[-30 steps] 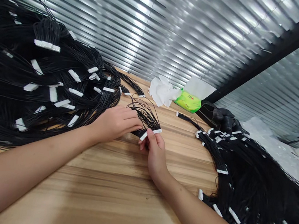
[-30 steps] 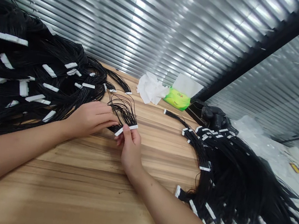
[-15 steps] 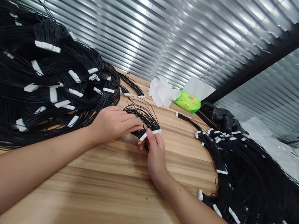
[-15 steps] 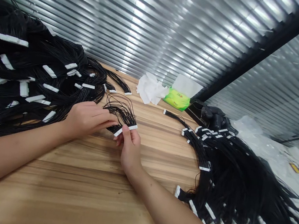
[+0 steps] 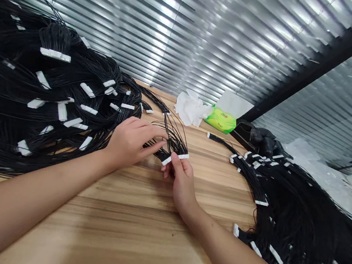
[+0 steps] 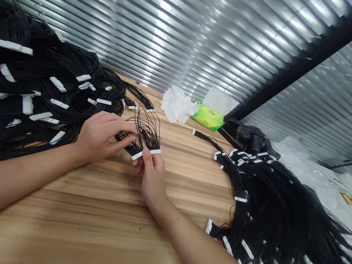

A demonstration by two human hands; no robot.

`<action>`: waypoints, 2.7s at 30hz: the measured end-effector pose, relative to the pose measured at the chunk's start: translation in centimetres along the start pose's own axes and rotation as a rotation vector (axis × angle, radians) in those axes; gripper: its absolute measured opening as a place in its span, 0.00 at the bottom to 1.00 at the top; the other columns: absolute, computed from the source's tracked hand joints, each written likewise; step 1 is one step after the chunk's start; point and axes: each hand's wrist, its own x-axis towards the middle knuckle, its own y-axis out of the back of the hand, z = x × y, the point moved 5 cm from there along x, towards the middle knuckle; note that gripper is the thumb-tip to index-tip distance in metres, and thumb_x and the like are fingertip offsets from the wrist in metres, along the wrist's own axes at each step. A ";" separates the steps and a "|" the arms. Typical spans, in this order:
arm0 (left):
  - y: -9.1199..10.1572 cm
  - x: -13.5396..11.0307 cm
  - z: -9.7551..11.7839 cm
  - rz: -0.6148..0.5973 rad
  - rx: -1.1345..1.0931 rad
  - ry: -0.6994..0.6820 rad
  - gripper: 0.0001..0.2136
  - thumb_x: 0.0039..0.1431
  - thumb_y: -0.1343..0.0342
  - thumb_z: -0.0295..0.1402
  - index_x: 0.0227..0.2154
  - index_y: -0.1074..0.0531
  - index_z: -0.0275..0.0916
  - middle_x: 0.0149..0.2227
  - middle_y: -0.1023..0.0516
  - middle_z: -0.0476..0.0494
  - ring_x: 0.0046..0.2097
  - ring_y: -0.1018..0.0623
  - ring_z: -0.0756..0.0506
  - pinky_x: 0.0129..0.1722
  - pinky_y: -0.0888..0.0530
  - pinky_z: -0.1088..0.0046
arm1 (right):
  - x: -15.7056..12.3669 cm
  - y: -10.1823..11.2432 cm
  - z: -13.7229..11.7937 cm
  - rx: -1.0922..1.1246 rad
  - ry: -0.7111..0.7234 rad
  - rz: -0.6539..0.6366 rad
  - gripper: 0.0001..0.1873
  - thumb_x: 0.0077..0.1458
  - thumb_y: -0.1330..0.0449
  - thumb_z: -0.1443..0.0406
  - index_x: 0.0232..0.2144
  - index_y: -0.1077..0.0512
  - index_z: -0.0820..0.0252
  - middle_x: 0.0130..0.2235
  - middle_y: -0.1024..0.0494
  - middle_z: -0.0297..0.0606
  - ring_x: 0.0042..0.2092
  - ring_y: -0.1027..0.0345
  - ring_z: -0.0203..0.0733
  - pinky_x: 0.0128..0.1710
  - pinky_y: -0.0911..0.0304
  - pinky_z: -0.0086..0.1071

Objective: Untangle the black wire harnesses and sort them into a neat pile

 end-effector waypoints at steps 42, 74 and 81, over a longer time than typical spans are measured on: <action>-1.0 -0.3 -0.8 -0.083 -0.307 0.078 0.06 0.59 0.42 0.34 0.38 0.24 0.41 0.39 0.18 0.48 0.40 0.21 0.49 0.42 0.28 0.73 | -0.1 0.1 0.2 -0.030 0.025 0.016 0.21 0.51 0.41 0.48 0.22 0.33 0.59 0.20 0.30 0.31 0.21 0.44 0.32 0.23 0.46 0.29; -1.7 -0.6 -1.5 -0.142 -0.696 0.462 0.12 0.48 0.36 0.30 0.37 0.29 0.38 0.34 0.20 0.47 0.32 0.21 0.50 0.36 0.24 0.75 | -0.2 -0.1 0.3 -0.138 0.023 -0.052 0.20 0.53 0.43 0.50 0.22 0.30 0.59 0.19 0.31 0.31 0.22 0.41 0.34 0.25 0.43 0.30; -1.9 -0.6 -1.7 -0.144 -0.689 0.529 0.18 0.50 0.35 0.33 0.44 0.28 0.39 0.29 0.19 0.49 0.34 0.18 0.47 0.46 0.25 0.69 | 0.0 -0.1 0.3 -0.120 0.021 -0.038 0.20 0.53 0.42 0.50 0.22 0.30 0.59 0.23 0.27 0.33 0.22 0.41 0.33 0.24 0.43 0.30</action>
